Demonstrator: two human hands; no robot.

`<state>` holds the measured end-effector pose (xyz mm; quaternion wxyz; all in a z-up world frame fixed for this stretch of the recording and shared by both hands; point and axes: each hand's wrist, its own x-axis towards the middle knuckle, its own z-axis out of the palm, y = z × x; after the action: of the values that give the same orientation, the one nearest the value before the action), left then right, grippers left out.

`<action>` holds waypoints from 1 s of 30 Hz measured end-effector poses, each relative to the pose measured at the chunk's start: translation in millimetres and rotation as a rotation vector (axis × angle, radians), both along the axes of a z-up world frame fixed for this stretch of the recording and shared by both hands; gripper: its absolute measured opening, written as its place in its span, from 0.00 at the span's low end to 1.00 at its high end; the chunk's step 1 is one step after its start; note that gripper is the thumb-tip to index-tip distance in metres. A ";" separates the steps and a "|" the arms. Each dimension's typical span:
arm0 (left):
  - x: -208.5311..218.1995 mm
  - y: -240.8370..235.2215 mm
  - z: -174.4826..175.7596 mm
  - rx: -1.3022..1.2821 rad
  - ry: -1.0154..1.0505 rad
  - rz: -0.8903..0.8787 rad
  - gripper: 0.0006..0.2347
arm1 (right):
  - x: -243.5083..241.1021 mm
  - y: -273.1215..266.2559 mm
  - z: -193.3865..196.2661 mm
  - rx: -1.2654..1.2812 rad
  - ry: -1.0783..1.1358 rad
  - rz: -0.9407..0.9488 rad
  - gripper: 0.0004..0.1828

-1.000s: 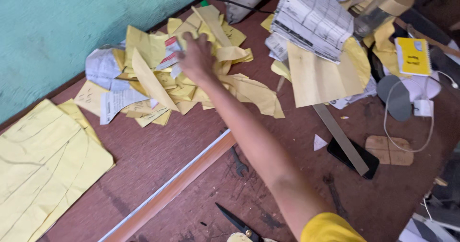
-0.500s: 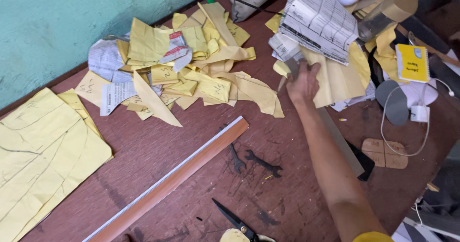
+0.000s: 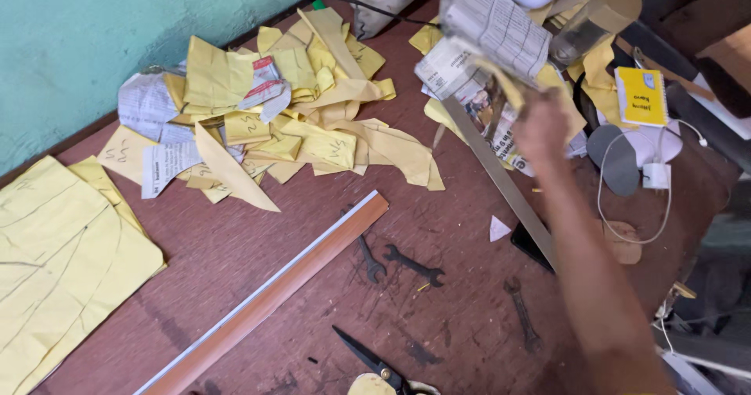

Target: The person uses shears to cut yellow paper along pre-drawn curved and straight lines on a wooden workbench. After cutting, the person stacks the cut pieces and scrap pieces, then briefly handles a newspaper and a small notebook.

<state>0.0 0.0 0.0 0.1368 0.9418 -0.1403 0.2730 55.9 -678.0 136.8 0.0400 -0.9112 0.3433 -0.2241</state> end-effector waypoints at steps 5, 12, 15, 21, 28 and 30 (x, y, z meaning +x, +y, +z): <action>-19.0 -4.5 -3.2 -0.010 0.022 0.007 0.12 | -51.6 -28.0 127.9 0.378 -0.029 0.155 0.18; -28.9 -6.4 6.2 -0.056 0.029 -0.009 0.12 | -101.9 38.3 142.5 1.290 -0.458 0.281 0.23; -46.1 0.2 18.3 -0.112 0.054 0.006 0.12 | -128.5 139.1 91.3 1.606 -0.375 0.289 0.26; -86.5 -20.6 35.6 -0.345 0.211 -0.055 0.12 | -189.2 408.2 -8.0 2.402 -0.071 0.517 0.25; -157.0 -39.4 57.8 -0.562 0.357 -0.032 0.12 | -257.0 466.9 27.5 1.607 0.193 0.926 0.23; -159.3 -49.8 59.1 -0.601 0.375 -0.044 0.12 | -271.1 457.7 38.5 1.410 0.129 0.845 0.32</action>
<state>-159.3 -49.8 59.1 0.4370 0.8900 -0.0464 0.1217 -215.2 -220.3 175.3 0.6636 -0.7358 0.0334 0.1308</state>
